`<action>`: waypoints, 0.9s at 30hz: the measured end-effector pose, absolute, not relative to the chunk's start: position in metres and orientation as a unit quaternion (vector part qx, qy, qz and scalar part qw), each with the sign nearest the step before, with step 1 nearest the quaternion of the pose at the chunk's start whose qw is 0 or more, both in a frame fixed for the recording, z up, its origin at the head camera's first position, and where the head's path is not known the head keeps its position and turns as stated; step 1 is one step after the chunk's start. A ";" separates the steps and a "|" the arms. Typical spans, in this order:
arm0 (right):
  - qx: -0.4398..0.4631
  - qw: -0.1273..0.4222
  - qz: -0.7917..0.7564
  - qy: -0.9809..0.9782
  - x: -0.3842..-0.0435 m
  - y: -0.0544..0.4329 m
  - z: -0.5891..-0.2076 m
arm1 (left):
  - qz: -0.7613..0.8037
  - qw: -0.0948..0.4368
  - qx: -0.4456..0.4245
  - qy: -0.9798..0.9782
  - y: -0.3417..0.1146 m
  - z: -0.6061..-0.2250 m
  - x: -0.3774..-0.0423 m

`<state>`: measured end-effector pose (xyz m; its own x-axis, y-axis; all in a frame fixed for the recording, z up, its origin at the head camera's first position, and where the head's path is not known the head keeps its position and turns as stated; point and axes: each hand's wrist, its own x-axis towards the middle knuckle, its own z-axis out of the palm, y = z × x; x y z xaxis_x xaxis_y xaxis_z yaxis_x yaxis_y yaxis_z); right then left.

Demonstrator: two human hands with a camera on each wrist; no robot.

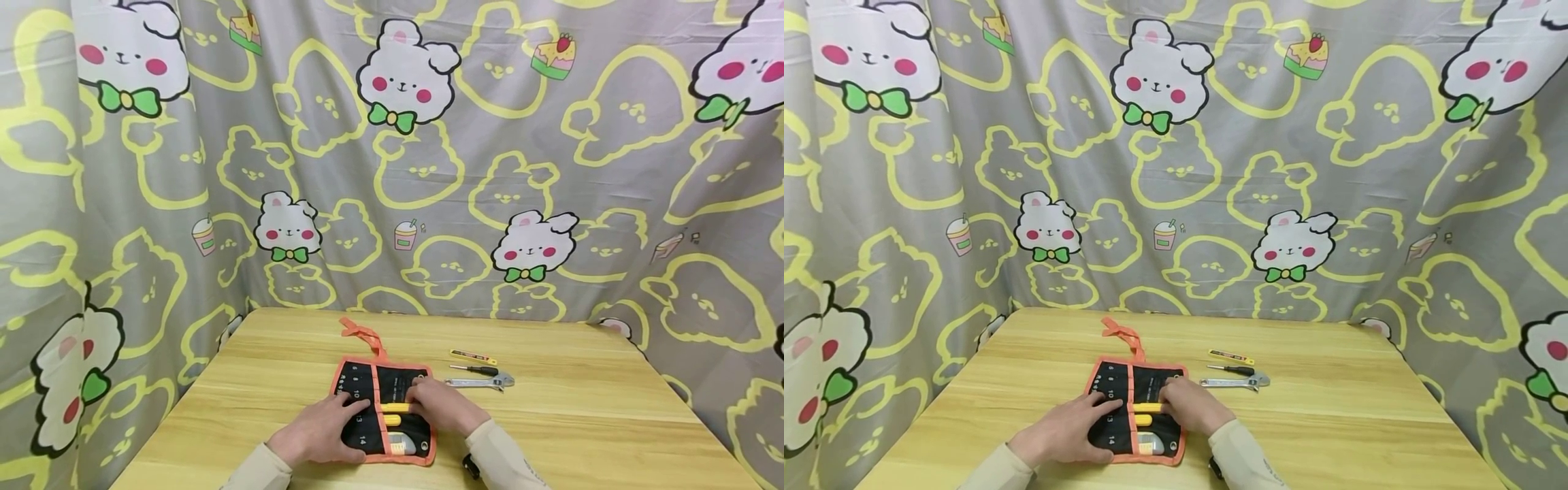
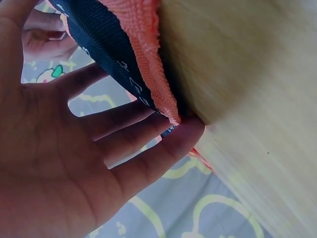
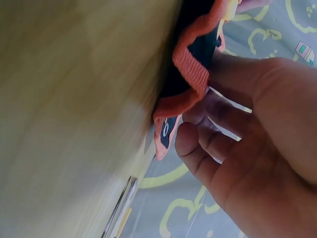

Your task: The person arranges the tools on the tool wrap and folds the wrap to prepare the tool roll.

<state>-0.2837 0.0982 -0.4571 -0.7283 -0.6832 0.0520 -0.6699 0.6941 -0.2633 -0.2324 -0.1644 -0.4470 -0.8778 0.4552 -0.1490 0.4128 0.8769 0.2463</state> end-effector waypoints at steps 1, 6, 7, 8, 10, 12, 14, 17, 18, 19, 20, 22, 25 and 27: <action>-0.365 0.028 -0.138 0.920 -0.284 0.099 -0.457 | 0.105 0.104 0.224 0.963 -0.164 -0.447 -0.233; -0.359 0.032 -0.168 0.918 -0.285 0.103 -0.453 | 0.109 0.105 0.224 0.963 -0.165 -0.448 -0.233; -0.360 0.028 -0.171 0.917 -0.285 0.104 -0.453 | 0.109 0.104 0.224 0.963 -0.165 -0.448 -0.233; -0.362 0.025 -0.173 0.916 -0.285 0.104 -0.452 | 0.108 0.103 0.225 0.963 -0.165 -0.448 -0.233; -0.365 0.015 -0.175 0.914 -0.284 0.105 -0.452 | 0.107 0.103 0.226 0.963 -0.165 -0.449 -0.233; -0.367 0.007 -0.175 0.914 -0.284 0.104 -0.452 | 0.105 0.104 0.225 0.963 -0.165 -0.449 -0.234; -0.367 0.004 -0.172 0.914 -0.283 0.102 -0.452 | 0.103 0.105 0.225 0.963 -0.165 -0.448 -0.234; -0.371 -0.004 -0.161 0.915 -0.283 0.099 -0.452 | 0.100 0.105 0.224 0.964 -0.165 -0.448 -0.234; -0.373 -0.004 -0.157 0.915 -0.283 0.099 -0.452 | 0.099 0.104 0.224 0.964 -0.165 -0.448 -0.234; -0.375 -0.005 -0.153 0.914 -0.283 0.098 -0.452 | 0.099 0.104 0.224 0.964 -0.165 -0.448 -0.234; -0.378 -0.006 -0.151 0.913 -0.283 0.098 -0.452 | 0.098 0.103 0.225 0.964 -0.165 -0.448 -0.234; -0.382 -0.005 -0.150 0.912 -0.284 0.097 -0.453 | 0.098 0.101 0.226 0.964 -0.165 -0.448 -0.234; -0.385 -0.002 -0.153 0.910 -0.284 0.096 -0.452 | 0.098 0.098 0.228 0.964 -0.165 -0.449 -0.234; -0.385 -0.003 -0.154 0.910 -0.284 0.094 -0.452 | 0.099 0.096 0.228 0.964 -0.165 -0.449 -0.234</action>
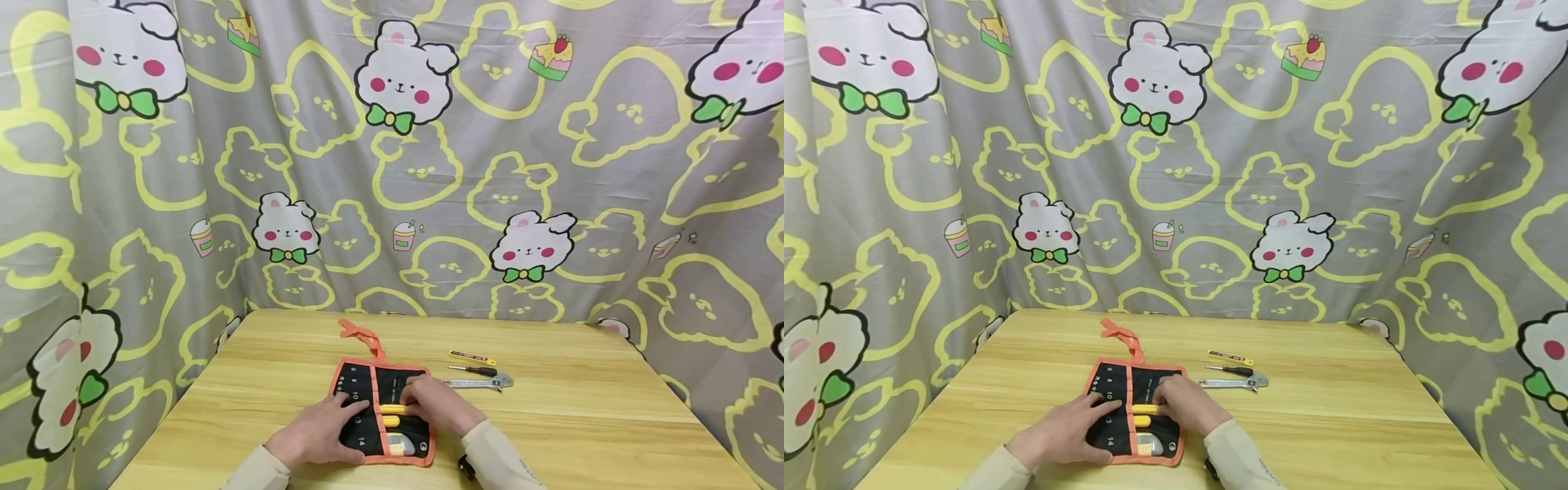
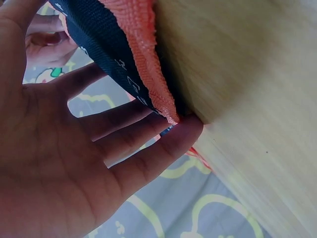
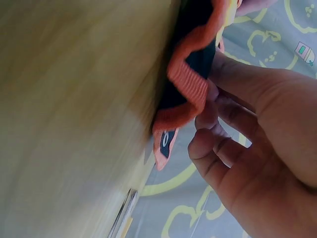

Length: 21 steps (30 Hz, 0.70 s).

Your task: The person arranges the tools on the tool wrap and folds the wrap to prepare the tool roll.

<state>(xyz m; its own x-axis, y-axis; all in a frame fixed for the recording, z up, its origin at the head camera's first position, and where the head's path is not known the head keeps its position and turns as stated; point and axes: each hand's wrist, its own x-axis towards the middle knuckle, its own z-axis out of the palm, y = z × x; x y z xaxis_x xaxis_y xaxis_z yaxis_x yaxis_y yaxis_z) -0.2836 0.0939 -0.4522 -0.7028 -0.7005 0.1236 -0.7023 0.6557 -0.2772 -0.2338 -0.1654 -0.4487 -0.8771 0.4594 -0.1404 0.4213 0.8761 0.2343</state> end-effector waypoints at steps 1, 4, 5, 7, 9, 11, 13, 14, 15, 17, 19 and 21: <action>0.387 0.004 0.154 -0.909 -0.283 0.093 -0.452 | 0.099 0.096 0.229 0.964 -0.165 -0.449 -0.234; 0.388 0.006 0.150 -0.909 -0.283 0.089 -0.452 | 0.098 0.095 0.230 0.964 -0.165 -0.449 -0.234; 0.388 0.008 0.148 -0.910 -0.282 0.088 -0.452 | 0.097 0.095 0.231 0.963 -0.165 -0.448 -0.234; 0.387 0.008 0.145 -0.911 -0.282 0.086 -0.452 | 0.096 0.096 0.231 0.963 -0.165 -0.448 -0.234; 0.386 0.011 0.137 -0.912 -0.281 0.085 -0.453 | 0.096 0.096 0.232 0.963 -0.165 -0.448 -0.235; 0.388 0.015 0.128 -0.913 -0.281 0.083 -0.454 | 0.097 0.096 0.232 0.963 -0.165 -0.448 -0.235; 0.391 0.018 0.117 -0.913 -0.281 0.080 -0.454 | 0.098 0.097 0.232 0.963 -0.165 -0.448 -0.235; 0.392 0.019 0.111 -0.913 -0.282 0.079 -0.454 | 0.098 0.097 0.232 0.963 -0.165 -0.448 -0.235; 0.392 0.018 0.108 -0.914 -0.282 0.078 -0.454 | 0.098 0.097 0.232 0.963 -0.165 -0.448 -0.235; 0.391 0.016 0.102 -0.915 -0.282 0.076 -0.455 | 0.098 0.097 0.232 0.963 -0.165 -0.448 -0.235; 0.389 0.015 0.095 -0.916 -0.282 0.075 -0.456 | 0.098 0.096 0.232 0.963 -0.166 -0.448 -0.234; 0.387 0.015 0.089 -0.918 -0.282 0.075 -0.456 | 0.099 0.096 0.233 0.963 -0.165 -0.448 -0.234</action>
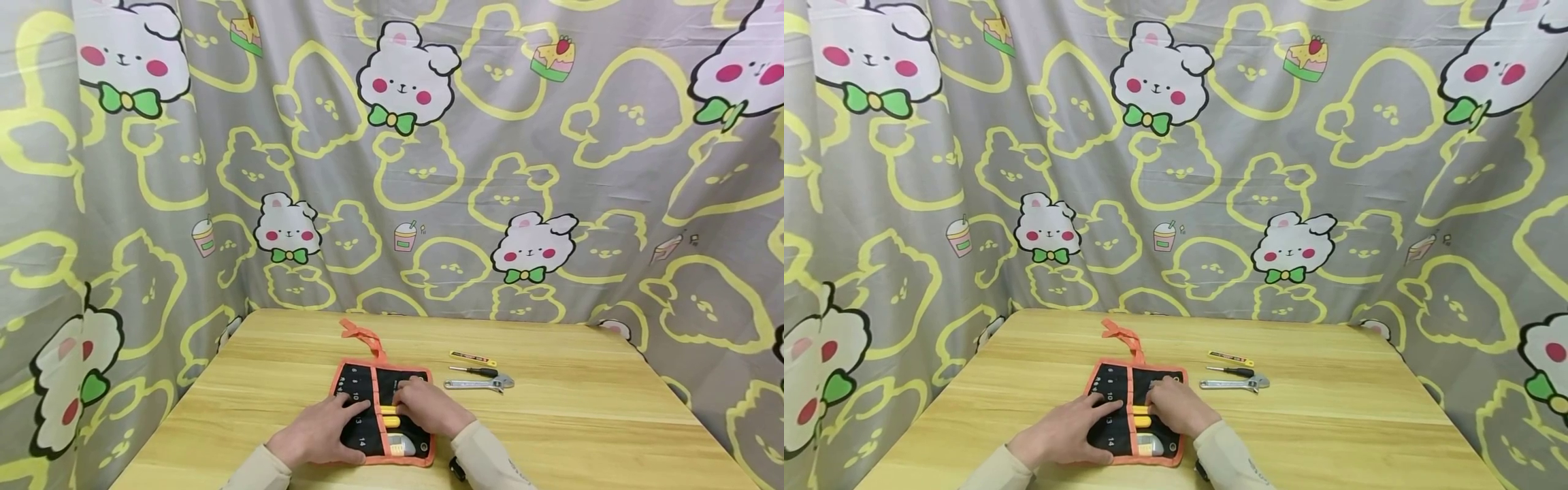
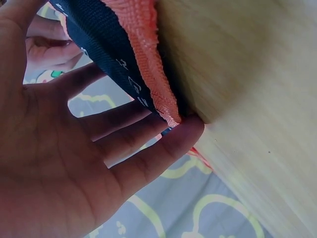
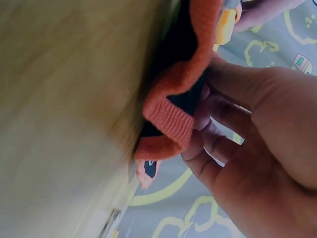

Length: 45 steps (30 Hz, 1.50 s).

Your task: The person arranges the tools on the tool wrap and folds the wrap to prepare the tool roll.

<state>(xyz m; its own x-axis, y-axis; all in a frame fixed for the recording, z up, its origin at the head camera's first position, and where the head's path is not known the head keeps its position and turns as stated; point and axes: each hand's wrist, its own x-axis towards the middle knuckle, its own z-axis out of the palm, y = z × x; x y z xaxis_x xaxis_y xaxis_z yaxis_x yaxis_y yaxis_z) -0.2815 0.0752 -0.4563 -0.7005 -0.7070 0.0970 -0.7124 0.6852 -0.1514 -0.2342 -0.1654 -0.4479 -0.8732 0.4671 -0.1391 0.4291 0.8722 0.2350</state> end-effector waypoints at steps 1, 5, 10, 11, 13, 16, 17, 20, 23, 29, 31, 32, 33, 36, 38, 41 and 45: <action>0.385 0.015 0.087 -0.919 -0.281 0.075 -0.457 | 0.099 0.096 0.234 0.963 -0.165 -0.448 -0.234; 0.380 0.002 0.095 -0.920 -0.281 0.079 -0.456 | 0.100 0.100 0.236 0.962 -0.165 -0.448 -0.234; 0.380 -0.027 0.157 -0.911 -0.283 0.087 -0.450 | 0.103 0.103 0.232 0.962 -0.165 -0.450 -0.234; 0.383 -0.028 0.172 -0.907 -0.284 0.089 -0.448 | 0.103 0.103 0.232 0.962 -0.165 -0.450 -0.234; 0.386 -0.027 0.193 -0.902 -0.286 0.094 -0.444 | 0.103 0.103 0.229 0.962 -0.165 -0.450 -0.234; 0.379 -0.020 0.211 -0.901 -0.288 0.104 -0.440 | 0.103 0.102 0.227 0.963 -0.165 -0.449 -0.234; 0.374 -0.017 0.213 -0.903 -0.288 0.107 -0.439 | 0.102 0.102 0.226 0.963 -0.165 -0.449 -0.234; 0.361 -0.002 0.212 -0.908 -0.289 0.120 -0.438 | 0.102 0.101 0.227 0.963 -0.165 -0.448 -0.233; 0.353 0.014 0.211 -0.911 -0.289 0.134 -0.438 | 0.102 0.100 0.228 0.963 -0.165 -0.448 -0.232; 0.316 0.027 0.221 -0.922 -0.290 0.161 -0.438 | 0.105 0.100 0.228 0.963 -0.165 -0.447 -0.231; 0.300 0.032 0.223 -0.927 -0.290 0.171 -0.438 | 0.105 0.099 0.228 0.963 -0.166 -0.447 -0.231; 0.294 0.035 0.224 -0.929 -0.290 0.176 -0.439 | 0.104 0.098 0.227 0.963 -0.165 -0.447 -0.231; 0.290 0.041 0.224 -0.929 -0.291 0.182 -0.439 | 0.105 0.098 0.227 0.963 -0.165 -0.447 -0.231; 0.280 0.056 0.225 -0.932 -0.293 0.198 -0.442 | 0.104 0.096 0.227 0.963 -0.165 -0.448 -0.231; 0.274 0.064 0.229 -0.932 -0.295 0.207 -0.443 | 0.104 0.096 0.227 0.963 -0.166 -0.448 -0.232; 0.261 0.070 0.237 -0.933 -0.298 0.218 -0.445 | 0.104 0.097 0.227 0.963 -0.166 -0.448 -0.232; 0.235 0.066 0.247 -0.938 -0.300 0.230 -0.446 | 0.105 0.099 0.225 0.964 -0.166 -0.448 -0.232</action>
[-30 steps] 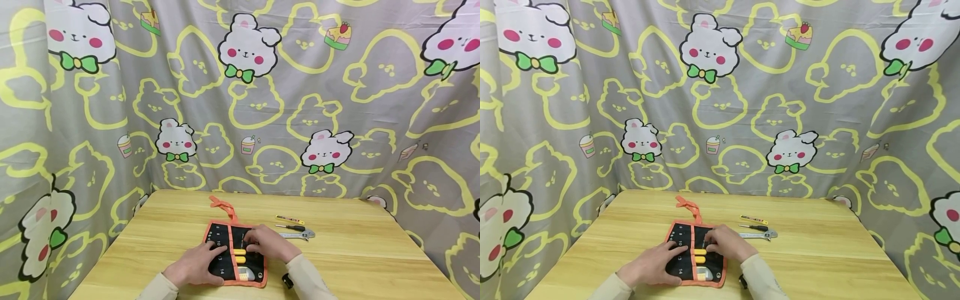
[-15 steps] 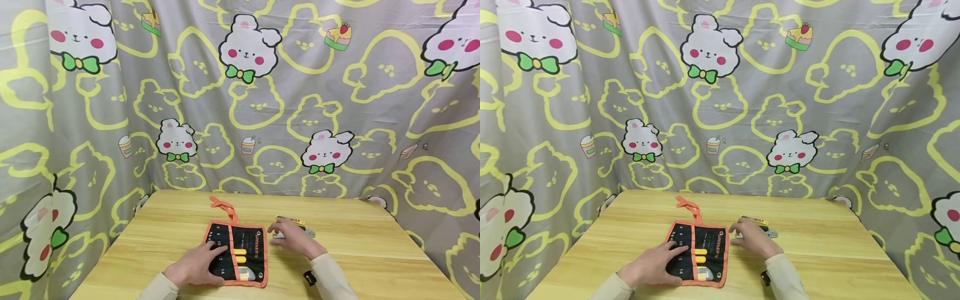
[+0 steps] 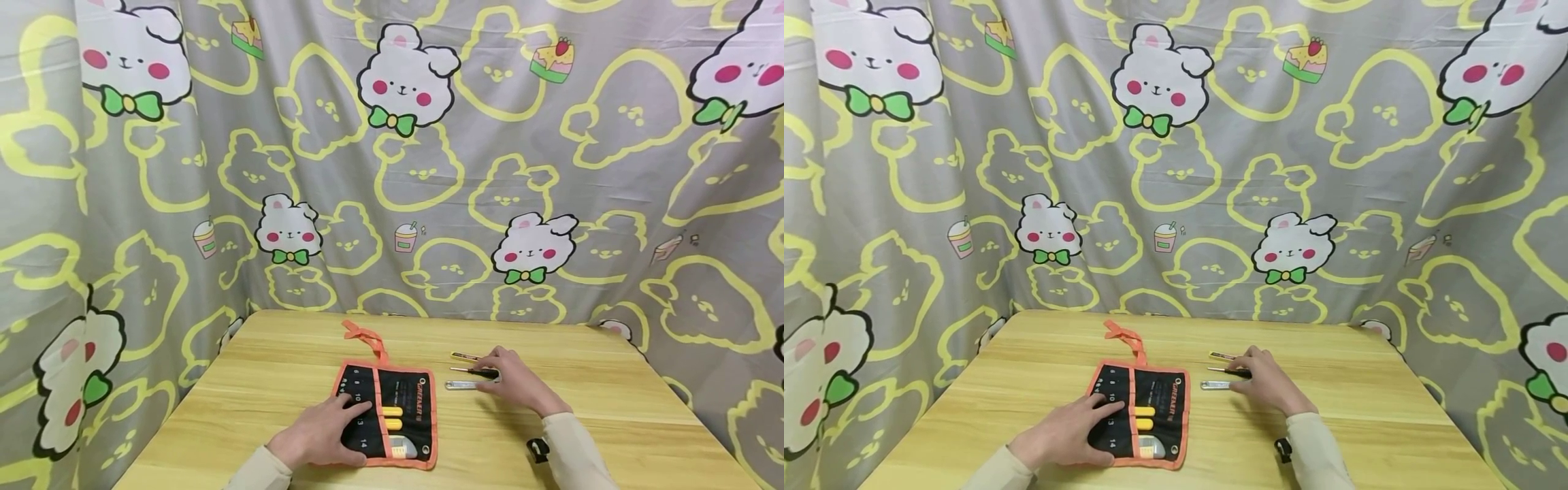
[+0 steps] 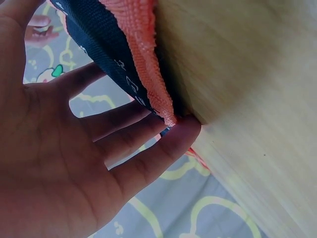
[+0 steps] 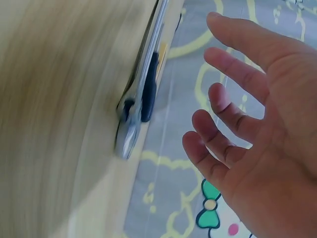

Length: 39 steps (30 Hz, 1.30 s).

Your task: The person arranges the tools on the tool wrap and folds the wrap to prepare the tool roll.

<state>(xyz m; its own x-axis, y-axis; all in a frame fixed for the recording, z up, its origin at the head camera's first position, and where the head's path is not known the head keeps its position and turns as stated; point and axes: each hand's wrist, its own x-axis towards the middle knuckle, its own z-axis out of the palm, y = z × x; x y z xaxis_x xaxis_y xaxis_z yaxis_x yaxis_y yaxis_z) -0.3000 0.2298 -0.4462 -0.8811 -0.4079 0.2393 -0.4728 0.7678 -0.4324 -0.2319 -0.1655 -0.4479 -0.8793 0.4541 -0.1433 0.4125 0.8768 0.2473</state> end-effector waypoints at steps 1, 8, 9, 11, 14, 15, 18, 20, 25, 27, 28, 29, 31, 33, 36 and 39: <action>0.228 0.063 0.249 -0.939 -0.300 0.232 -0.447 | 0.105 0.099 0.225 0.964 -0.166 -0.448 -0.232; 0.202 0.042 0.262 -0.943 -0.303 0.249 -0.453 | 0.105 0.099 0.224 0.964 -0.166 -0.448 -0.232; 0.205 0.041 0.261 -0.942 -0.303 0.251 -0.454 | 0.105 0.098 0.225 0.964 -0.166 -0.448 -0.231; 0.208 0.038 0.261 -0.942 -0.303 0.254 -0.457 | 0.104 0.097 0.226 0.964 -0.166 -0.449 -0.231; 0.216 0.032 0.258 -0.941 -0.304 0.257 -0.461 | 0.102 0.095 0.226 0.964 -0.166 -0.449 -0.231; 0.218 0.030 0.257 -0.941 -0.305 0.258 -0.462 | 0.102 0.095 0.227 0.964 -0.166 -0.449 -0.231; 0.217 0.023 0.259 -0.941 -0.306 0.260 -0.466 | 0.102 0.095 0.226 0.964 -0.166 -0.449 -0.231; 0.216 0.019 0.260 -0.941 -0.306 0.261 -0.467 | 0.103 0.096 0.226 0.964 -0.166 -0.449 -0.231; 0.216 0.013 0.257 -0.942 -0.306 0.263 -0.467 | 0.103 0.095 0.227 0.964 -0.166 -0.449 -0.231; 0.222 0.013 0.251 -0.942 -0.305 0.263 -0.466 | 0.103 0.094 0.229 0.964 -0.165 -0.449 -0.232; 0.225 0.013 0.251 -0.941 -0.305 0.264 -0.466 | 0.103 0.093 0.229 0.963 -0.165 -0.449 -0.232; 0.229 0.012 0.250 -0.941 -0.304 0.264 -0.465 | 0.103 0.093 0.229 0.963 -0.165 -0.449 -0.232; 0.237 0.008 0.249 -0.939 -0.303 0.265 -0.463 | 0.102 0.093 0.229 0.964 -0.166 -0.449 -0.232; 0.241 0.002 0.251 -0.938 -0.302 0.265 -0.461 | 0.102 0.094 0.229 0.964 -0.166 -0.449 -0.231; 0.241 -0.009 0.249 -0.938 -0.301 0.267 -0.459 | 0.101 0.094 0.228 0.964 -0.166 -0.449 -0.231; 0.233 -0.016 0.245 -0.941 -0.301 0.268 -0.457 | 0.101 0.093 0.228 0.964 -0.166 -0.449 -0.231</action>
